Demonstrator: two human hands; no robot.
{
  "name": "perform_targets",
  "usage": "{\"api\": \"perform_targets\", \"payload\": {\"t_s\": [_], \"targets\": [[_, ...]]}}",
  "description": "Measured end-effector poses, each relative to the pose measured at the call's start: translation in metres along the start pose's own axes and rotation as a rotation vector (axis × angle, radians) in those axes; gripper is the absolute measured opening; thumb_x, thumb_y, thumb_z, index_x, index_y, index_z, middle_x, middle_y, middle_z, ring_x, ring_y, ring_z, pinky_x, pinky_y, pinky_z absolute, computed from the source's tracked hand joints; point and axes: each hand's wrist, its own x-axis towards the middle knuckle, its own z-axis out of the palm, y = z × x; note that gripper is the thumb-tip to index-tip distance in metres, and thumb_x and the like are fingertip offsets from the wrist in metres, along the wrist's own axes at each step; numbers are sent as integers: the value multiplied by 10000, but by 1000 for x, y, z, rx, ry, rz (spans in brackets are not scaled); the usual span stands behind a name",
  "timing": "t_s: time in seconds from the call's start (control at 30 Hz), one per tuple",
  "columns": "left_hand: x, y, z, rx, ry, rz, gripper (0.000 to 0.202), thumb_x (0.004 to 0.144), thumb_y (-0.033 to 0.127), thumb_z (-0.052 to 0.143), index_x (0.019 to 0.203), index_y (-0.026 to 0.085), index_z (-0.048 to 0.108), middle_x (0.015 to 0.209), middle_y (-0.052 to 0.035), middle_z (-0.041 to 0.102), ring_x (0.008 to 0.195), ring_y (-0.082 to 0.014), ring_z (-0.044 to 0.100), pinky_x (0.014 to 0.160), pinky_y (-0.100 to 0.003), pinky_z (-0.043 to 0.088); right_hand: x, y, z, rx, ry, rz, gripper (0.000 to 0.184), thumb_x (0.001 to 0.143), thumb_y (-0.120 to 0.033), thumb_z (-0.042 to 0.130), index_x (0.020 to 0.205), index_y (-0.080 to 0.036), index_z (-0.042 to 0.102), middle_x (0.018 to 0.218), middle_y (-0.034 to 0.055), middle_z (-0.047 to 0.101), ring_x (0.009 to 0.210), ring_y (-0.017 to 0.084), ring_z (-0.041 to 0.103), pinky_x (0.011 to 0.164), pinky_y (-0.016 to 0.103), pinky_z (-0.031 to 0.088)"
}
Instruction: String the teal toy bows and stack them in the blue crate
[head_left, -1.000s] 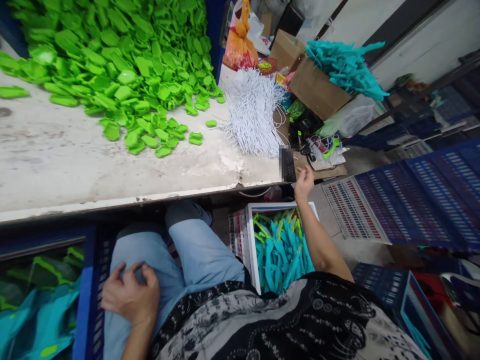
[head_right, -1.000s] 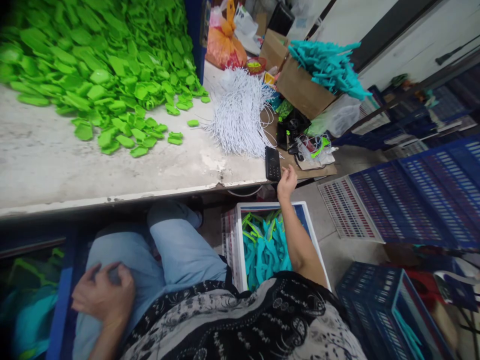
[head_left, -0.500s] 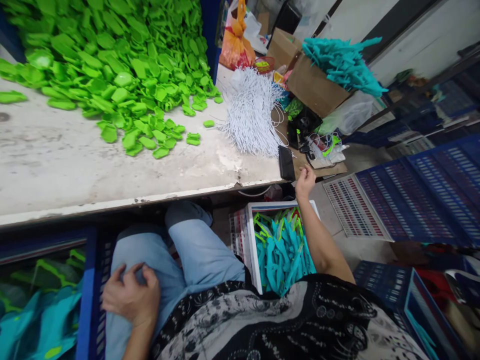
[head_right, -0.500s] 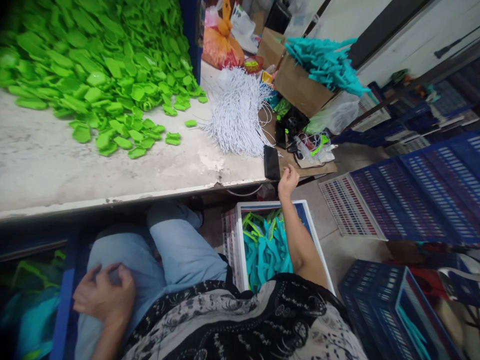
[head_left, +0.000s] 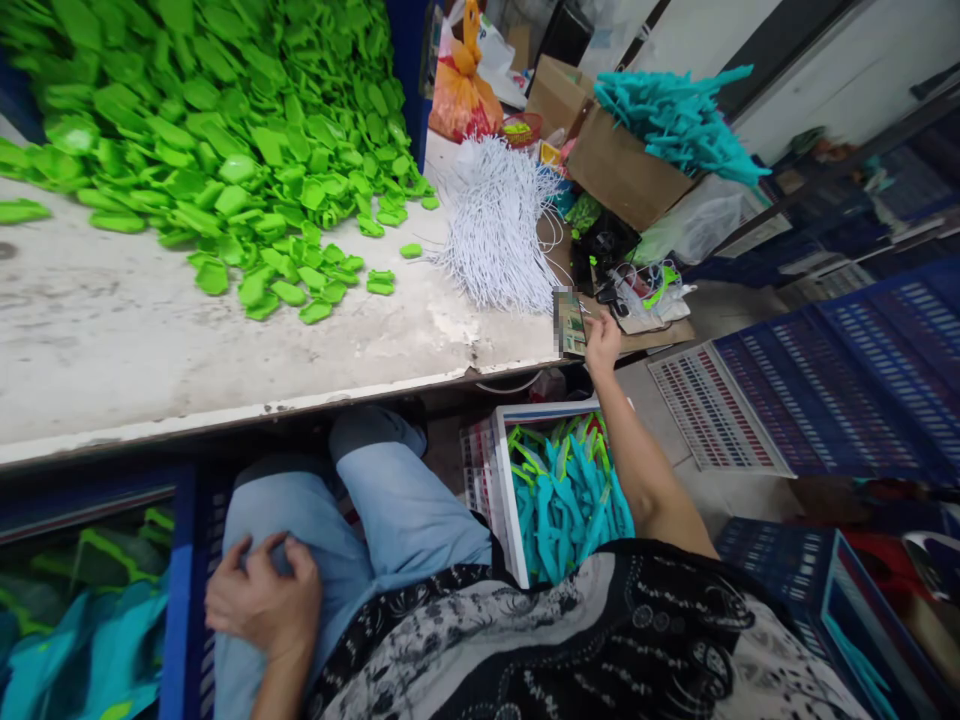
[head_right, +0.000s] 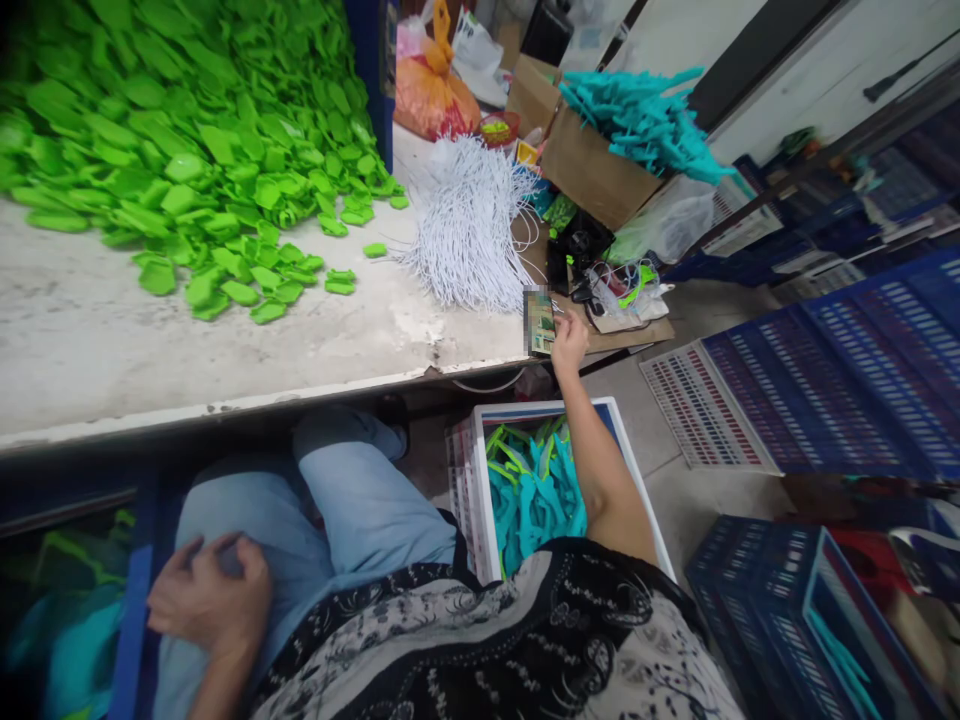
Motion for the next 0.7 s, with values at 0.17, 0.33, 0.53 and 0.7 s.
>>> {"api": "perform_targets", "payload": {"t_s": [0.17, 0.33, 0.53, 0.7], "targets": [[0, -1, 1, 7, 18, 15, 165, 789, 326, 533, 879, 194, 573, 1301, -129, 532, 1195, -363, 453, 865, -482, 323, 5, -3, 3, -15, -44, 18, 378, 870, -288, 377, 1185, -157, 541, 1036, 91, 698, 1098, 226, 541, 1023, 444, 348], [0, -3, 2, 37, 26, 33, 184, 805, 341, 522, 887, 188, 581, 1292, -129, 539, 1176, -352, 467, 846, -475, 334, 6, -5, 3, -45, -75, 23, 387, 866, -271, 375, 1193, -151, 543, 1070, 99, 692, 1098, 236, 540, 1012, 441, 352], [1, -3, 4, -7, 64, 10, 186, 800, 344, 531, 867, 186, 604, 1266, -130, 568, 1176, -363, 484, 855, -477, 335, -6, -5, -7, -47, -2, -60, 385, 893, -305, 352, 1169, -143, 565, 948, 85, 713, 1051, 232, 552, 982, 419, 371], [1, -6, 5, 8, 74, 24, 193, 806, 349, 530, 870, 189, 617, 1257, -132, 575, 1172, -365, 494, 840, -476, 354, -26, 0, -18, -51, 53, -79, 400, 918, -340, 331, 1158, -119, 563, 843, 88, 710, 967, 227, 580, 917, 393, 407]]}}
